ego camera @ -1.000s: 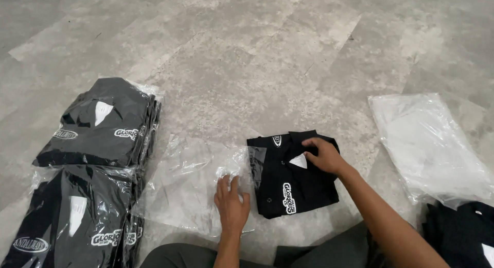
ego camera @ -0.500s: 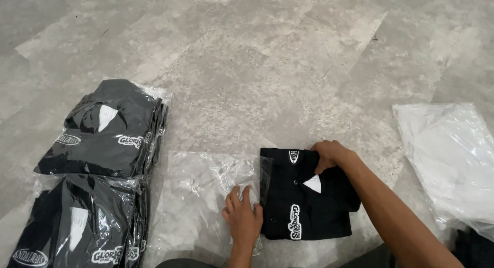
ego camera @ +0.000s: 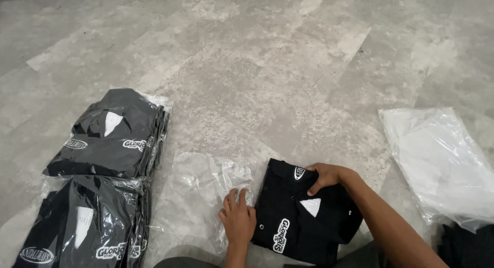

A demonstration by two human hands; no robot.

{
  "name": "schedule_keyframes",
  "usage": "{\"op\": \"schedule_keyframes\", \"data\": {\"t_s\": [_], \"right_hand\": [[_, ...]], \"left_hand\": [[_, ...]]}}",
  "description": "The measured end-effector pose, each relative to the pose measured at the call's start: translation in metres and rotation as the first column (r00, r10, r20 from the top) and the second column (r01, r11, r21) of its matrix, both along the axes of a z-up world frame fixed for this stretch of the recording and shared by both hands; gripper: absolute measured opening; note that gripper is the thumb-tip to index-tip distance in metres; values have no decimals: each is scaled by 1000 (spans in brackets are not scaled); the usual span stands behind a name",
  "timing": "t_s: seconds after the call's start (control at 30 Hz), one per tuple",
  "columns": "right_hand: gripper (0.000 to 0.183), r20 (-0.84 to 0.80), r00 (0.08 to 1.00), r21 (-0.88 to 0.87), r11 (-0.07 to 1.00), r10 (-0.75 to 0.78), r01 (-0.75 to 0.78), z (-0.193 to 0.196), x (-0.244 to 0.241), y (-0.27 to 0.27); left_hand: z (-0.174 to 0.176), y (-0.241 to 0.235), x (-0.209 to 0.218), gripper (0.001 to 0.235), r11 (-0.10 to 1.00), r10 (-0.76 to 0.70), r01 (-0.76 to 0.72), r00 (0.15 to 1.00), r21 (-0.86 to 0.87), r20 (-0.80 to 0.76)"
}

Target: The person sits on the floor and folds black shirts, then places them into clear plastic bags. They smooth the shirts and seal the bags before stacking them with other packaged items.

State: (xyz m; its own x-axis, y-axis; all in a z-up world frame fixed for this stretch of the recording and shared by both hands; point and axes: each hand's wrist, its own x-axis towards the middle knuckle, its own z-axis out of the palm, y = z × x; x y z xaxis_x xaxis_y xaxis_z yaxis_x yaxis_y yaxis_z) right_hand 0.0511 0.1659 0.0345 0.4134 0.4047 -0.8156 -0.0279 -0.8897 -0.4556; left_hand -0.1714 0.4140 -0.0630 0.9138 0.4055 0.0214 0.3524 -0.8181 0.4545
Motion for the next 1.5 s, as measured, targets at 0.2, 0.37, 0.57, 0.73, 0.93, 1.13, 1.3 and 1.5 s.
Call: {"op": "schedule_keyframes", "data": {"t_s": [0.2,0.37,0.57,0.73,0.93,1.13,1.3,1.5], "right_hand": [[70,-89,994,122,990,-65,75,7,-5,-3],[61,-6,1000,258,966,-12,13,19,6,-16],[50,515,857,162,983,-15,-80,91,14,-22],[59,777,629,-111,991,40,74,146,-9,-6],[67,949,164,-253,962,268,-107,83,-48,-7],[85,827,518,-155,974,219,-164,-14,-105,-26],[40,471,873,-27,991,125,-128,17,-85,-23],[55,397,888,-157,971,230,-182,-26,-27,-40]], "left_hand": [[-4,0,2,55,1000,20,-20,999,-8,-42],[-3,1,4,55,999,11,-11,1000,-37,-4],[11,4,1,53,970,53,-16,988,-243,148],[-21,7,-3,52,966,3,53,977,-252,215],[-35,7,-3,55,974,4,18,995,-225,100],[-38,4,-4,55,994,86,-85,996,-76,9],[-22,3,-1,61,987,116,-98,983,130,-141],[-21,7,1,60,993,111,-104,980,48,-163]]}}
